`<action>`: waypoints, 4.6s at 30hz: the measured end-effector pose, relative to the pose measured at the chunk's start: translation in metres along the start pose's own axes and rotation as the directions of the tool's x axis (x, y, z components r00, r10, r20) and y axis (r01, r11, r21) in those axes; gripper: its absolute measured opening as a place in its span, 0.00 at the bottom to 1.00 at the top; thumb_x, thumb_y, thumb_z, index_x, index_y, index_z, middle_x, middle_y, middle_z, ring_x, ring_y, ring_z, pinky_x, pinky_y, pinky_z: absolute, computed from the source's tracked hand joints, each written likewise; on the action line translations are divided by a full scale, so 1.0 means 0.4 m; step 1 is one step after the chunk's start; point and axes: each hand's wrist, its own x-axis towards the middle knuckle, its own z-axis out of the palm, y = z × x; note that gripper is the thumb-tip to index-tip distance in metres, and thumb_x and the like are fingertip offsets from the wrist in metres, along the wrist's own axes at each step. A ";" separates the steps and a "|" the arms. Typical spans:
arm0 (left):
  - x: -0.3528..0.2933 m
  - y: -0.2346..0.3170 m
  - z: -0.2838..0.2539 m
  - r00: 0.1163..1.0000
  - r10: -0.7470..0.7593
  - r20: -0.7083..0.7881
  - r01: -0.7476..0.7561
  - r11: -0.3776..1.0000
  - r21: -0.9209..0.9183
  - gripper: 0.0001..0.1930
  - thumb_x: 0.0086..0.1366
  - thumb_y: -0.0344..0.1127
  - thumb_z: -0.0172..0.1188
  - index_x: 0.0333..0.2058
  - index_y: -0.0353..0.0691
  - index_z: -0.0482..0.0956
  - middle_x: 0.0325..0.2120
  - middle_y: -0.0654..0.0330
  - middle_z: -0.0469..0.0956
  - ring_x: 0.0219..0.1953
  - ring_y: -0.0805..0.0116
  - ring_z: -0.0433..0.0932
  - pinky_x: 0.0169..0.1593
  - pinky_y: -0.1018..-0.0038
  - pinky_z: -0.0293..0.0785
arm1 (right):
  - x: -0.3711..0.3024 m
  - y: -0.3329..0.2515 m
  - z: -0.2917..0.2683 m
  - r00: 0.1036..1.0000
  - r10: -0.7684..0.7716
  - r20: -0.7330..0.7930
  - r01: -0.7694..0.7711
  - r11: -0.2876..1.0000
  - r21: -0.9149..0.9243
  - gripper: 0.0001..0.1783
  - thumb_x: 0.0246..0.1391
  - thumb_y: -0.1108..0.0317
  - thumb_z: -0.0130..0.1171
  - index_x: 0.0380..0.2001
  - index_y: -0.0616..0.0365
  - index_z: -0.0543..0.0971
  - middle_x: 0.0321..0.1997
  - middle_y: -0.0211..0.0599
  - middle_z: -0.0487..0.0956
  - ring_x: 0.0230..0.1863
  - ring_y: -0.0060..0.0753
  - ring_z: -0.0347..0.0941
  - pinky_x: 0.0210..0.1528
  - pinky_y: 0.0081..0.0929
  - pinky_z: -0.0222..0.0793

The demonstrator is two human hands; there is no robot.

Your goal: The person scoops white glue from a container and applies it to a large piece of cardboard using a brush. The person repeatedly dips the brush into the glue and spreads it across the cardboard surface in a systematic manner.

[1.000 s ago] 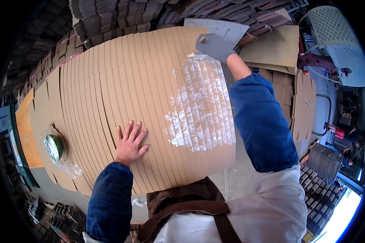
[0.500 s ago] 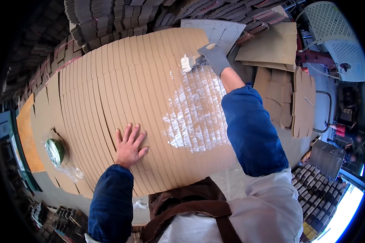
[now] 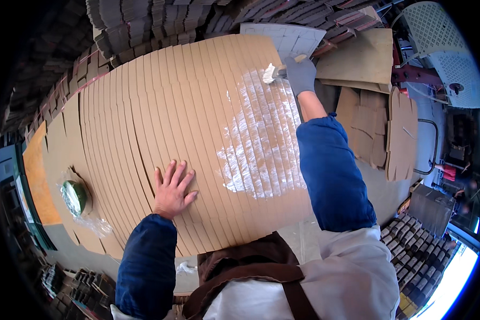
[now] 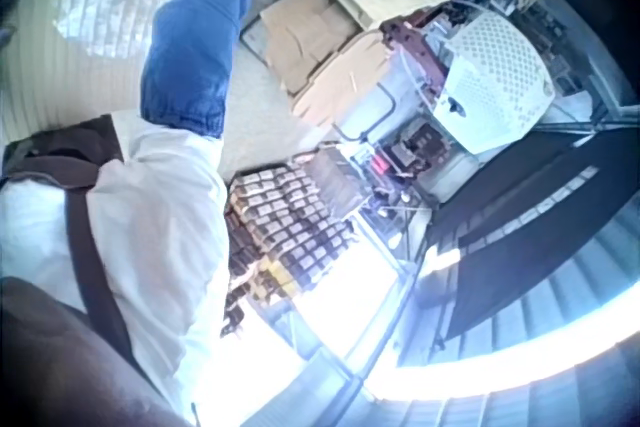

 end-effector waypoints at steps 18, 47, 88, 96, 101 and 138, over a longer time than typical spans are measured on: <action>0.006 0.006 0.000 1.000 -0.004 0.002 0.004 0.999 0.046 0.33 0.55 0.56 0.61 0.60 0.55 0.70 0.67 0.61 0.59 0.71 0.53 0.51 0.65 0.34 0.45 | -0.180 0.052 -0.155 0.931 -0.335 0.145 0.358 0.761 -0.541 0.10 0.55 0.59 0.57 0.34 0.53 0.75 0.38 0.47 0.76 0.41 0.58 0.74 0.42 0.47 0.71; 0.002 0.009 0.003 1.000 -0.001 0.013 0.000 0.997 0.079 0.33 0.60 0.54 0.57 0.63 0.52 0.66 0.69 0.60 0.55 0.72 0.53 0.48 0.68 0.40 0.40 | -0.537 0.098 -0.120 0.918 -0.287 0.275 0.397 0.651 -0.647 0.07 0.58 0.64 0.54 0.38 0.51 0.74 0.41 0.42 0.75 0.35 0.54 0.77 0.37 0.50 0.74; 0.004 0.011 0.019 0.999 0.030 -0.037 -0.024 0.990 0.136 0.31 0.62 0.55 0.56 0.63 0.54 0.66 0.68 0.63 0.56 0.71 0.56 0.49 0.67 0.40 0.44 | -0.770 0.212 -0.253 0.965 -0.256 0.059 0.237 0.752 -0.615 0.09 0.56 0.67 0.57 0.42 0.51 0.78 0.42 0.42 0.78 0.37 0.54 0.77 0.39 0.45 0.74; 0.006 0.009 0.023 0.999 0.028 -0.020 -0.024 0.989 0.143 0.31 0.62 0.55 0.56 0.63 0.54 0.66 0.68 0.63 0.56 0.71 0.56 0.49 0.67 0.40 0.43 | -0.754 0.253 -0.292 0.974 -0.225 0.010 0.182 0.757 -0.628 0.10 0.57 0.67 0.57 0.42 0.52 0.78 0.45 0.42 0.78 0.42 0.54 0.76 0.42 0.43 0.74; 0.001 0.012 0.013 1.000 0.020 -0.018 -0.017 0.989 0.144 0.31 0.62 0.55 0.56 0.62 0.53 0.67 0.69 0.63 0.56 0.72 0.56 0.48 0.67 0.40 0.42 | -0.728 0.162 -0.258 0.943 -0.232 0.238 0.329 0.751 -0.573 0.11 0.57 0.67 0.57 0.43 0.53 0.78 0.43 0.44 0.78 0.42 0.55 0.76 0.43 0.44 0.73; 0.008 0.015 0.016 0.999 0.041 -0.010 -0.039 0.985 0.168 0.31 0.63 0.52 0.55 0.63 0.50 0.65 0.69 0.60 0.55 0.72 0.54 0.47 0.68 0.43 0.41 | -0.824 0.278 -0.453 0.934 -0.163 0.318 0.356 0.506 -0.786 0.13 0.49 0.74 0.54 0.40 0.51 0.78 0.49 0.37 0.76 0.48 0.46 0.74 0.46 0.40 0.75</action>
